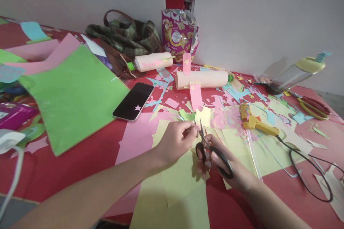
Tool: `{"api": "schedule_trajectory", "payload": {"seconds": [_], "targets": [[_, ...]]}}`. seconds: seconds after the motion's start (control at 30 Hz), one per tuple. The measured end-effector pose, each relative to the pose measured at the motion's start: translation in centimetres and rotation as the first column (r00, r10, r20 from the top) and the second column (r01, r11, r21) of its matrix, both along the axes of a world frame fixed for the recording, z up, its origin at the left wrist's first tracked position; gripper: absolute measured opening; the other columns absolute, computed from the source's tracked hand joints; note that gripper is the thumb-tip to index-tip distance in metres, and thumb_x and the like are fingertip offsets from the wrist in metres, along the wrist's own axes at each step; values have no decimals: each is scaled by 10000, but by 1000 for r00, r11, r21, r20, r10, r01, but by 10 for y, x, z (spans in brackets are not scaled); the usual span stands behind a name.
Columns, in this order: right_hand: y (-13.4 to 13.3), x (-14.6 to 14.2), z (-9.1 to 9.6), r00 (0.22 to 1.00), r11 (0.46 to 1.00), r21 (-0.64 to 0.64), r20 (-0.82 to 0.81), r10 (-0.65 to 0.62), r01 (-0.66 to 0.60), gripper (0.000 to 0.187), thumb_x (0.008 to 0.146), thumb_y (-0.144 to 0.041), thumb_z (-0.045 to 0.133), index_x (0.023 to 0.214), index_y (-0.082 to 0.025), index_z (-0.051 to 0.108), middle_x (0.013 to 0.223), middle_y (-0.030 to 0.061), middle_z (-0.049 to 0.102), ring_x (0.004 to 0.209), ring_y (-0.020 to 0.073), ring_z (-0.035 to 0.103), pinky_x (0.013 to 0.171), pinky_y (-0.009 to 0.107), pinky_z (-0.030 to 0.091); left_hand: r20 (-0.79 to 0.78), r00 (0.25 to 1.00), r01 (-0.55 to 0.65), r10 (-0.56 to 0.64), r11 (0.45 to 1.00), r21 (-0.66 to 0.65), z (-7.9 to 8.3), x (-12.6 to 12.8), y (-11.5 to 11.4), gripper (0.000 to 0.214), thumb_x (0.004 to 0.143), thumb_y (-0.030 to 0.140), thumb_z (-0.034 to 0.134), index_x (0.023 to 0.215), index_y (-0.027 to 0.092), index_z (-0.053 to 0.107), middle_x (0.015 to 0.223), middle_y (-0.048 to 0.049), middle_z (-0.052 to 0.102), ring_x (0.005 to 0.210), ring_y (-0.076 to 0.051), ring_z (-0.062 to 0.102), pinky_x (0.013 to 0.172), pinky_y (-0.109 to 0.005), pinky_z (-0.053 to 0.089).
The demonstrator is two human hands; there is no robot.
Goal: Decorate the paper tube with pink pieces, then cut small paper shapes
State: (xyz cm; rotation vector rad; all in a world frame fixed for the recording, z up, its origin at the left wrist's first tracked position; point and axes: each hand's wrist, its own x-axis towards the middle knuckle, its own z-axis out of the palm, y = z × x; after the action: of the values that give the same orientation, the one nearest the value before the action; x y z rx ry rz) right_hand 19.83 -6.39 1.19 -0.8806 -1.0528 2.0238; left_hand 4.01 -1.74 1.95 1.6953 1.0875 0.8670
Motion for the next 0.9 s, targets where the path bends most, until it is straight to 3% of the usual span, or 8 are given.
{"api": "schedule_trajectory", "payload": {"seconds": [0.6, 0.9], "targets": [[2, -1, -4, 995, 1000, 15, 99, -1, 0, 274, 761, -409, 499, 816, -205, 325, 547, -49, 501, 482, 112, 560, 441, 214, 424, -18, 1000, 16, -18, 995, -102, -4, -3, 1, 276, 809, 291, 362, 579, 150, 423, 484, 52, 331, 445, -54, 275, 418, -183, 226], [3, -2, -3, 995, 1000, 20, 97, 0, -2, 261, 768, -398, 490, 806, -205, 319, 541, -58, 494, 468, 116, 579, 385, 189, 426, -41, 999, 22, -28, 990, -136, -6, -3, 3, 282, 814, 323, 344, 608, 157, 441, 506, 39, 383, 470, -65, 327, 440, -190, 251]]}}
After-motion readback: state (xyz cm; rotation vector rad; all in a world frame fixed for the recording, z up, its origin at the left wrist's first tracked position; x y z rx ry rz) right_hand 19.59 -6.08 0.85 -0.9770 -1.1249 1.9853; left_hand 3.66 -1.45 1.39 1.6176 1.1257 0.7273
